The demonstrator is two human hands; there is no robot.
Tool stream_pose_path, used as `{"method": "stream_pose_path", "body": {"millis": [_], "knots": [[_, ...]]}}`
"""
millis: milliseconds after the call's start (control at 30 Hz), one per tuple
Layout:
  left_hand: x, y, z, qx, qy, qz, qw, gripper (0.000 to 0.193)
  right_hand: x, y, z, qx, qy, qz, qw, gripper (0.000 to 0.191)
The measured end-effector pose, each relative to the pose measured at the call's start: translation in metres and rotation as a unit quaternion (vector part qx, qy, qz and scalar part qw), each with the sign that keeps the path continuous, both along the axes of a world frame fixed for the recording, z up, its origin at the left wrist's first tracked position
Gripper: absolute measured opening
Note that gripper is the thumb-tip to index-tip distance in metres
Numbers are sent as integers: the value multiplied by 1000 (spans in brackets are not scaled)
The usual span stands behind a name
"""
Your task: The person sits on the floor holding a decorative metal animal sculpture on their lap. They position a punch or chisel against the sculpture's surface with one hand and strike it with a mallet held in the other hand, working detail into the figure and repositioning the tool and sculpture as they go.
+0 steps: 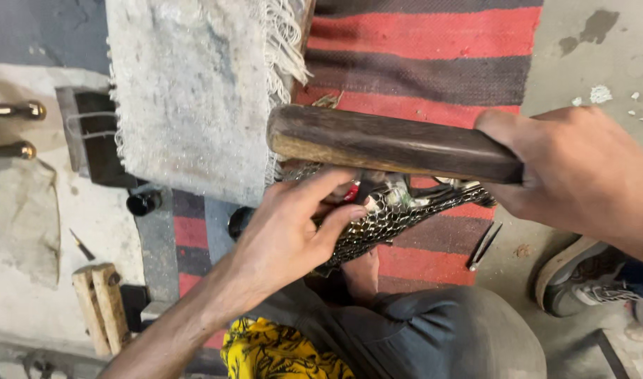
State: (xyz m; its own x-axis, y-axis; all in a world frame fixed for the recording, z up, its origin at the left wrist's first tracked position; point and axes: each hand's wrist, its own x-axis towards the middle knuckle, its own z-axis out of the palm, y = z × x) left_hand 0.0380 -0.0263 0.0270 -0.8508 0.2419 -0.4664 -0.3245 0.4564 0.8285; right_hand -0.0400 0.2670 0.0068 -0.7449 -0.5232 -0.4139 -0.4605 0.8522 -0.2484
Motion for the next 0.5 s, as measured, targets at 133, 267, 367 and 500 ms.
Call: {"method": "stream_pose_path", "body": {"millis": [133,267,367,500], "knots": [[-20,-6,-7,166,129,-63,976,39,20,12,-11,-262,-60,-181,946,31],[-60,-2,-11,62,42,-229,971,49,58,14,-41,-487,-199,-282,802,20],[-84,9,-15,17,-11,-341,940,49,95,14,-74,-501,-180,-372,760,20],[-100,12,-23,54,14,-422,905,47,131,16,-106,-454,-127,-436,767,9]]}}
